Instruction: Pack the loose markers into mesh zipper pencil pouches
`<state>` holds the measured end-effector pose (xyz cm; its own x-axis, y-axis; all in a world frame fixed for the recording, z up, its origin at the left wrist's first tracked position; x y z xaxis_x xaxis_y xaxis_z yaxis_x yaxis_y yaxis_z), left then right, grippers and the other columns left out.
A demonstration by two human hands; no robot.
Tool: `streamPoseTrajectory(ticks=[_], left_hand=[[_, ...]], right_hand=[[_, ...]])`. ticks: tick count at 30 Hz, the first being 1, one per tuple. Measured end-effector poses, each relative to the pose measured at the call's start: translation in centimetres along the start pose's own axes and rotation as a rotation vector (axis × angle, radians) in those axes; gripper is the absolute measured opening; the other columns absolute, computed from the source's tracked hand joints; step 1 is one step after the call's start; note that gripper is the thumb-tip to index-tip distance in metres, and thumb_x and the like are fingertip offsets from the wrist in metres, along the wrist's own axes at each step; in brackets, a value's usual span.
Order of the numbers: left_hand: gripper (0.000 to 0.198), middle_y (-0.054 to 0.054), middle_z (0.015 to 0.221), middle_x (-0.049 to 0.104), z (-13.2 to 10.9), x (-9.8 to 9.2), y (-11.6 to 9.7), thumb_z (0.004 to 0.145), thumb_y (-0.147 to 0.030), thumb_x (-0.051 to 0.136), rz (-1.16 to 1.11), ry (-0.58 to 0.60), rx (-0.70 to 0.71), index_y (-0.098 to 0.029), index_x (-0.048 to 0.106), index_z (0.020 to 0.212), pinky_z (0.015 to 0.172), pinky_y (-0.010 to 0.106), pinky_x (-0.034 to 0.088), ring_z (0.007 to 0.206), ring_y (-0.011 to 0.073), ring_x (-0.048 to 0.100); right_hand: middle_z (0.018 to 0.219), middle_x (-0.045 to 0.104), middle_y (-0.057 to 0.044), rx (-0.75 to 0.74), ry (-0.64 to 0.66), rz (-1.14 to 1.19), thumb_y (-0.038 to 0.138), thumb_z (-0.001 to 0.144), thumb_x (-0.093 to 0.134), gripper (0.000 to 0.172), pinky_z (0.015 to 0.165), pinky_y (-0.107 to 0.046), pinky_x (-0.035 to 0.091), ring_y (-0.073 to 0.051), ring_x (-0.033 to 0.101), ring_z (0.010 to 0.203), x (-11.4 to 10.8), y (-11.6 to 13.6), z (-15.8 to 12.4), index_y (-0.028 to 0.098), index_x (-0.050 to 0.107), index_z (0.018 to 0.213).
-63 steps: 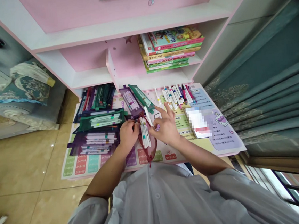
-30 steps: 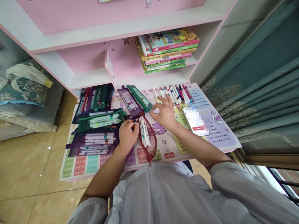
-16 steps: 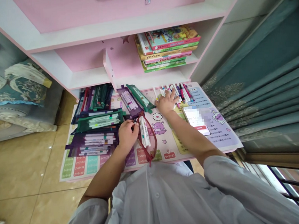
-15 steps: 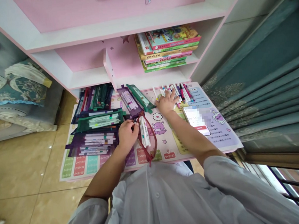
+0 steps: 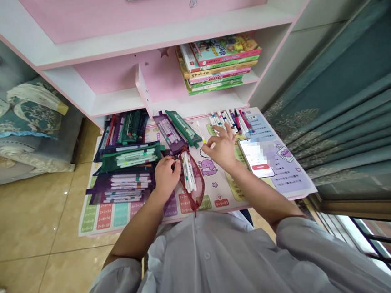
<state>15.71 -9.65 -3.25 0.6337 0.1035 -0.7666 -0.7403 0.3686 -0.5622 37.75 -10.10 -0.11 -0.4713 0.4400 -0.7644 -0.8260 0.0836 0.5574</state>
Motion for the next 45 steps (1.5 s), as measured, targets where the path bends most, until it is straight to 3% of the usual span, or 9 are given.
streamPoseTrajectory(ticks=[5, 11, 20, 36, 41, 45], left_hand=[[0.025, 0.008, 0.097, 0.073, 0.0, 0.0, 0.0, 0.09, -0.031, 0.054, -0.003, -0.006, 0.0, -0.023, 0.059, 0.067, 0.093, 0.039, 0.054, 0.099, 0.0243, 0.068], [0.024, 0.008, 0.098, 0.073, 0.0, -0.1, -0.1, 0.091, -0.031, 0.054, -0.016, -0.016, 0.002, -0.023, 0.059, 0.068, 0.094, 0.039, 0.054, 0.099, 0.0241, 0.068], [0.022, 0.009, 0.099, 0.072, 0.0, -0.2, 0.0, 0.09, -0.032, 0.055, 0.0, -0.017, 0.014, -0.022, 0.062, 0.072, 0.095, 0.039, 0.053, 0.102, 0.0243, 0.067], [0.021, 0.009, 0.099, 0.072, 0.0, -0.1, -0.1, 0.09, -0.03, 0.055, 0.0, -0.013, 0.013, -0.022, 0.061, 0.071, 0.094, 0.041, 0.053, 0.101, 0.0251, 0.067], [0.021, 0.009, 0.098, 0.073, 0.0, -0.1, -0.1, 0.089, -0.03, 0.057, 0.001, -0.022, 0.008, -0.022, 0.06, 0.07, 0.096, 0.039, 0.053, 0.102, 0.0245, 0.067], [0.022, 0.009, 0.098, 0.073, 0.0, -0.2, -0.1, 0.09, -0.032, 0.056, 0.019, -0.023, 0.01, -0.022, 0.062, 0.072, 0.096, 0.04, 0.053, 0.102, 0.0252, 0.067]], right_hand=[[0.14, 0.059, -0.01, -0.134, 0.032, 0.069, 0.023, 0.072, 0.063, 0.018, 0.114, -0.063, 0.028, -0.042, 0.026, 0.149, -1.5, 2.3, -4.1, 0.02, 0.061, 0.054], [0.14, 0.059, -0.01, -0.22, 0.097, 0.091, 0.023, 0.072, 0.064, 0.019, 0.112, -0.062, 0.032, -0.042, 0.029, 0.148, -1.6, 3.7, -7.7, 0.021, 0.06, 0.054], [0.141, 0.059, -0.011, -0.255, 0.173, 0.018, 0.022, 0.07, 0.064, 0.015, 0.111, -0.062, 0.03, -0.041, 0.028, 0.148, -0.9, 4.6, -10.6, 0.02, 0.064, 0.056], [0.149, 0.052, -0.014, -0.269, 0.324, -0.107, 0.027, 0.079, 0.067, 0.014, 0.11, -0.074, 0.026, -0.045, 0.026, 0.147, 1.4, 6.5, -8.8, 0.019, 0.073, 0.069], [0.141, 0.058, -0.012, -0.272, 0.157, -0.064, 0.033, 0.084, 0.063, 0.021, 0.11, -0.066, 0.034, -0.042, 0.03, 0.147, 0.5, 4.6, -5.2, 0.02, 0.072, 0.071], [0.146, 0.051, -0.016, -0.069, -0.005, -0.226, 0.034, 0.087, 0.058, 0.023, 0.113, -0.07, 0.026, -0.044, 0.023, 0.149, 1.1, -0.2, 0.1, 0.016, 0.073, 0.086]])
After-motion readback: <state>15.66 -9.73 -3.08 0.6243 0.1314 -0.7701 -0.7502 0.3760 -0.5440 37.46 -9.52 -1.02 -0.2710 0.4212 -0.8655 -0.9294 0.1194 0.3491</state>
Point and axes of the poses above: each hand's wrist, its own z-axis towards the middle knuckle, its own x-axis out of the palm, y = z × x, the point moved 4 cm from there along z, towards the middle knuckle
